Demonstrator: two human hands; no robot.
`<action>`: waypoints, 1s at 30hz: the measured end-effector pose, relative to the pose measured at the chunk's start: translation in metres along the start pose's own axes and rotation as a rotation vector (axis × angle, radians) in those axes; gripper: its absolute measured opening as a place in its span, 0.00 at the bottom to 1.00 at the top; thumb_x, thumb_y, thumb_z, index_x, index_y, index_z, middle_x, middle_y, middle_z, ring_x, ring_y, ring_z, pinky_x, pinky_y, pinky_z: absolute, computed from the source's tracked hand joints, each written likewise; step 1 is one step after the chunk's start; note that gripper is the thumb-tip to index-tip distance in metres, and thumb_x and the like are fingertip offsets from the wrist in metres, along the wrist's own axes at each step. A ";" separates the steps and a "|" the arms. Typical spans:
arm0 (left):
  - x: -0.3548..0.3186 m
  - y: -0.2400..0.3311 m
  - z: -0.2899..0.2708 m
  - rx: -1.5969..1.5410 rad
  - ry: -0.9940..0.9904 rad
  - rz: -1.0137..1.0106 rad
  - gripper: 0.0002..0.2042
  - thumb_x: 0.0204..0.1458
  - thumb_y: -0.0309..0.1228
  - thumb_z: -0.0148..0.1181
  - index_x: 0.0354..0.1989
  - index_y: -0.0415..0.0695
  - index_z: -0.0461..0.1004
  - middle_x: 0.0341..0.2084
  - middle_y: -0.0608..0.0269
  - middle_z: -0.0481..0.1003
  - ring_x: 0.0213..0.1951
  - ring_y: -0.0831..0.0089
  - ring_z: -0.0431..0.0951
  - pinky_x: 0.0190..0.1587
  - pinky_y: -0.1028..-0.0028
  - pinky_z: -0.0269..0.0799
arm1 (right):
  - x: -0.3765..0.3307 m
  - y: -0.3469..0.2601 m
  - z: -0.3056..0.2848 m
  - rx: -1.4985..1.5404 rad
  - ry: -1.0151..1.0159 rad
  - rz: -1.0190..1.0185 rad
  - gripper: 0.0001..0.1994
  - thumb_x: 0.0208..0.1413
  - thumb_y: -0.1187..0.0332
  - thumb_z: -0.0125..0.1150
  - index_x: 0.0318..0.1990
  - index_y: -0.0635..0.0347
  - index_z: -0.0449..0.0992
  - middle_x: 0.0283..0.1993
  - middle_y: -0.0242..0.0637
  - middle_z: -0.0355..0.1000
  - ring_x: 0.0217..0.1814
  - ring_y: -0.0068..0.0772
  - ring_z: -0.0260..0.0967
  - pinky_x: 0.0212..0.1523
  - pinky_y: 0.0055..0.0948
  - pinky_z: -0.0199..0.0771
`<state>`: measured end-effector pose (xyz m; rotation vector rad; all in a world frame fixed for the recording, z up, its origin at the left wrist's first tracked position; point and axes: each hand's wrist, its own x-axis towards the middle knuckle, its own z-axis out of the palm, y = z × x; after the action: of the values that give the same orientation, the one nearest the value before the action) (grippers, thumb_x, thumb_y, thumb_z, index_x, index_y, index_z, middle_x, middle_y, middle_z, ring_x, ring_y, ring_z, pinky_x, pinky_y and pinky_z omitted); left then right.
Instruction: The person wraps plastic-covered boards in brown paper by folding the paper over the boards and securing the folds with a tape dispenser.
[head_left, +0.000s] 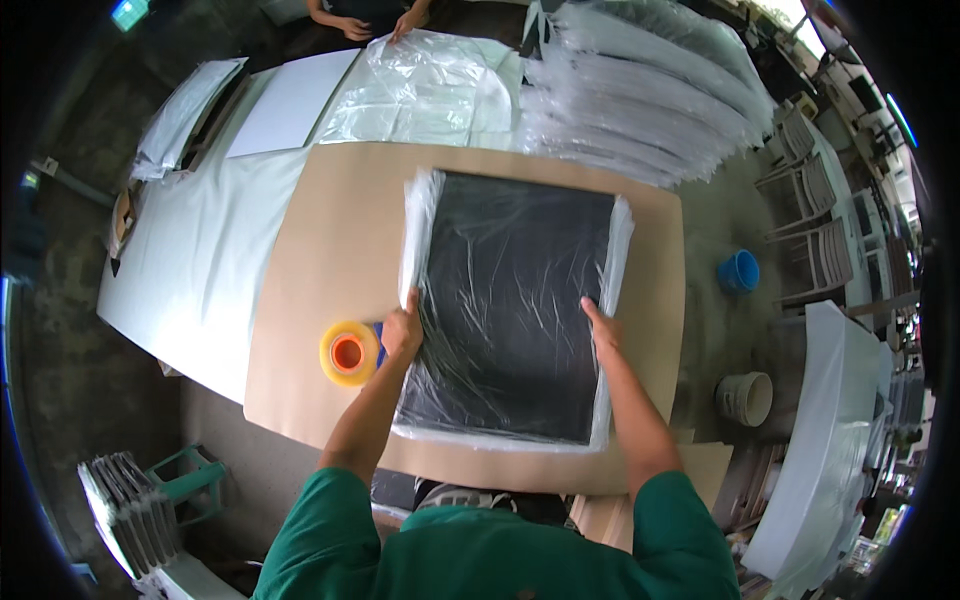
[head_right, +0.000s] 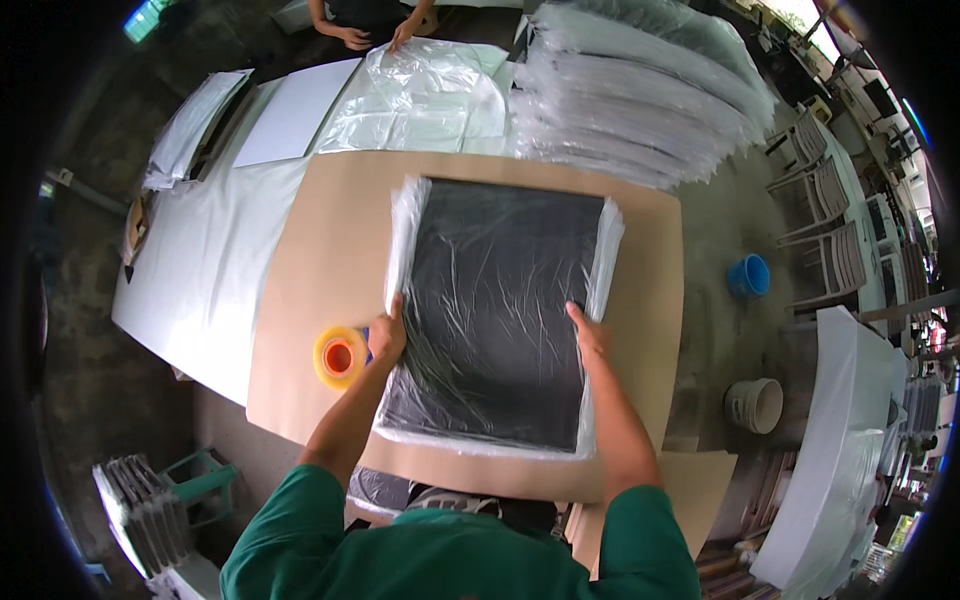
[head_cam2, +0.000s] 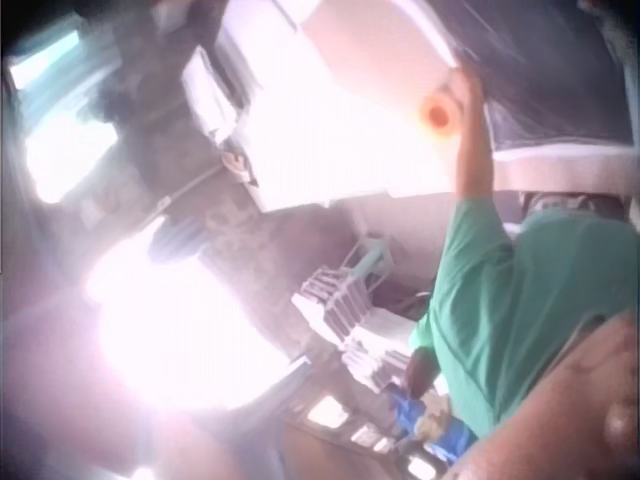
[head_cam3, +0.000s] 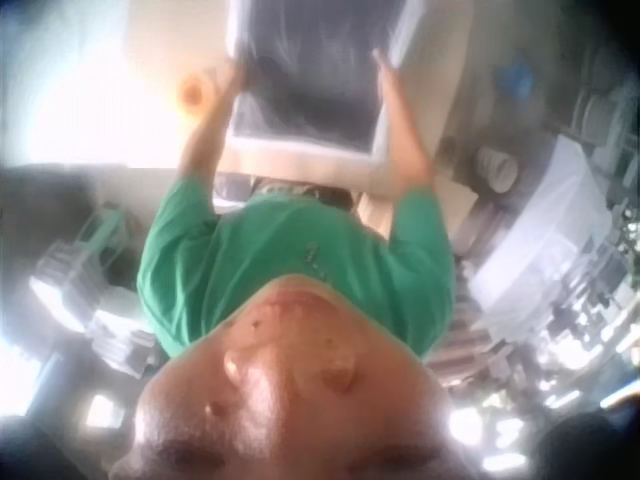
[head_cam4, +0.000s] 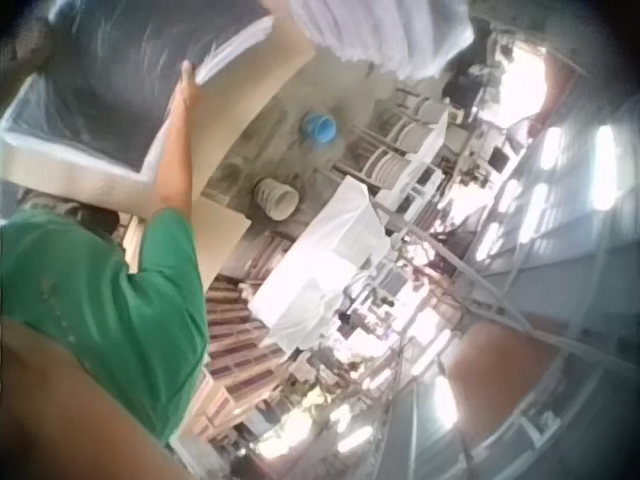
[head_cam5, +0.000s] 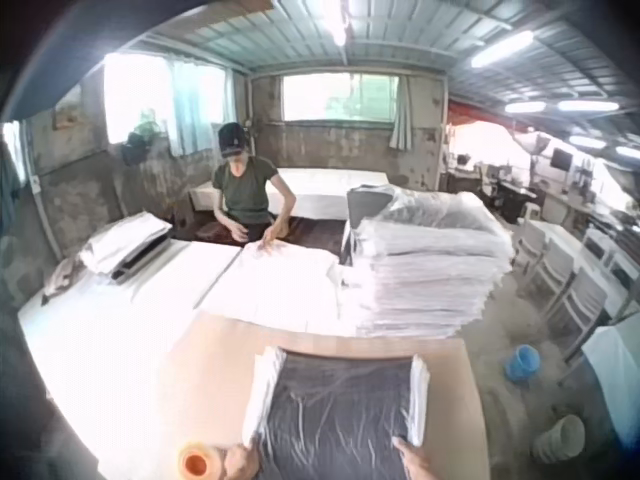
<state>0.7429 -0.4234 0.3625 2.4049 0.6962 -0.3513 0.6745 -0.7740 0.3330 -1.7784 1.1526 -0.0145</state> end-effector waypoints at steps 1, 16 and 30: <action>0.008 -0.003 0.007 0.041 -0.047 -0.028 0.41 0.50 0.66 0.28 0.39 0.35 0.74 0.37 0.36 0.72 0.45 0.46 0.71 0.48 0.57 0.64 | 0.011 0.009 0.011 -0.065 0.038 -0.025 0.44 0.32 0.42 0.69 0.47 0.79 0.68 0.45 0.50 0.70 0.46 0.39 0.69 0.49 0.30 0.67; 0.011 -0.221 -0.054 0.595 0.522 0.302 0.23 0.45 0.38 0.57 0.51 0.51 0.63 0.39 0.64 0.67 0.47 0.70 0.68 0.52 0.58 0.56 | 0.042 0.048 0.021 0.054 -0.178 0.067 0.43 0.37 0.37 0.63 0.45 0.78 0.71 0.47 0.47 0.70 0.47 0.36 0.67 0.50 0.30 0.65; 0.159 -0.273 -0.171 0.426 0.401 -0.116 0.28 0.49 0.40 0.55 0.58 0.47 0.58 0.55 0.57 0.61 0.57 0.62 0.60 0.53 0.62 0.58 | 0.026 0.025 0.021 0.073 -0.174 0.089 0.39 0.41 0.39 0.60 0.44 0.76 0.71 0.45 0.46 0.70 0.42 0.37 0.69 0.45 0.32 0.69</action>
<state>0.7364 -0.0690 0.3027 2.8865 1.0264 -0.0611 0.6817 -0.7790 0.2923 -1.6286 1.0906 0.1473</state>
